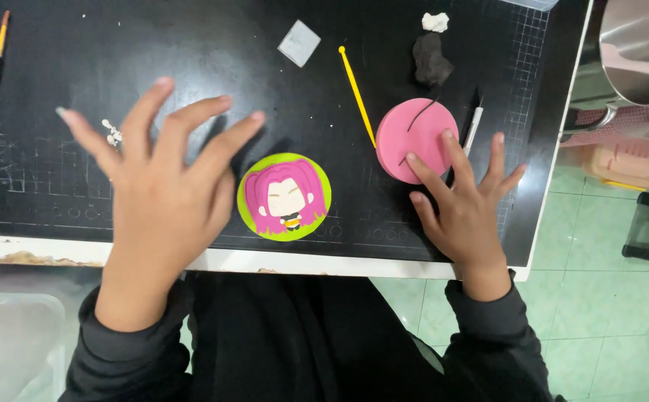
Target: Using small tools to apply and adjust intricate fondant details on character-themed cake toppers.
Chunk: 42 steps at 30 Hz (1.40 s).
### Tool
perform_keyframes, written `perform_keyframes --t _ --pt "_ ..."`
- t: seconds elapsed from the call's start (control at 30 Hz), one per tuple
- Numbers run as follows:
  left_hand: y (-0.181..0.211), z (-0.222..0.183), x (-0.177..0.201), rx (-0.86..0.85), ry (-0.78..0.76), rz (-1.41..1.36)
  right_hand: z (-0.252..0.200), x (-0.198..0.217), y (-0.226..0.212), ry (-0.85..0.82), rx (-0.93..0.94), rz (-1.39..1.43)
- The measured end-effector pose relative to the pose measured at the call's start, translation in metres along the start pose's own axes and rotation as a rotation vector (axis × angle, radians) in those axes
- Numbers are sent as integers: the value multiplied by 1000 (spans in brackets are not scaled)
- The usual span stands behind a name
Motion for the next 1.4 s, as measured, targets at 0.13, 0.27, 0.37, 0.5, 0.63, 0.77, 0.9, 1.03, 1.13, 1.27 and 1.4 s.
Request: perform_keyframes --t 0.13,0.27,0.37,0.5,0.63,0.77,0.9,1.03,1.13,1.27,1.4 --pt "-43 -50 -6 121 169 21 -23 1 5 18 -45 39" --pt "-60 -75 -20 105 308 71 -22 4 5 114 4 36" --pt "-65 -83 -21 112 375 64 -8 1 2 32 26 -25" --pt "-70 -90 -14 114 511 47 18 -3 -6 -22 86 -18" --pt "-73 -94 -14 152 509 20 13 0 -8 -51 55 4" --pt "-75 -95 -15 158 508 6 -6 -7 3 -86 -41 -58" --pt "-75 -95 -14 156 506 -22 12 -4 -3 -41 -10 -19" --pt "-77 -96 -13 157 526 -31 8 2 -4 -69 -42 -33" --pt "-76 -96 -12 145 543 -40 -8 -3 6 -100 -86 -25" --pt "-76 -99 -12 132 539 -43 11 2 -5 -48 -57 -38" --pt "-79 -99 -11 152 546 -45 6 2 -4 -80 -54 -77"
Point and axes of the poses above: each hand's wrist, its own z-axis towards the middle knuckle, its own x-axis out of the back of the hand, y = z × x, the point moved 7 cm from there along z, towards the middle knuckle, and after that the axes turned 9 degrees about -z, right-handed, at the moved point
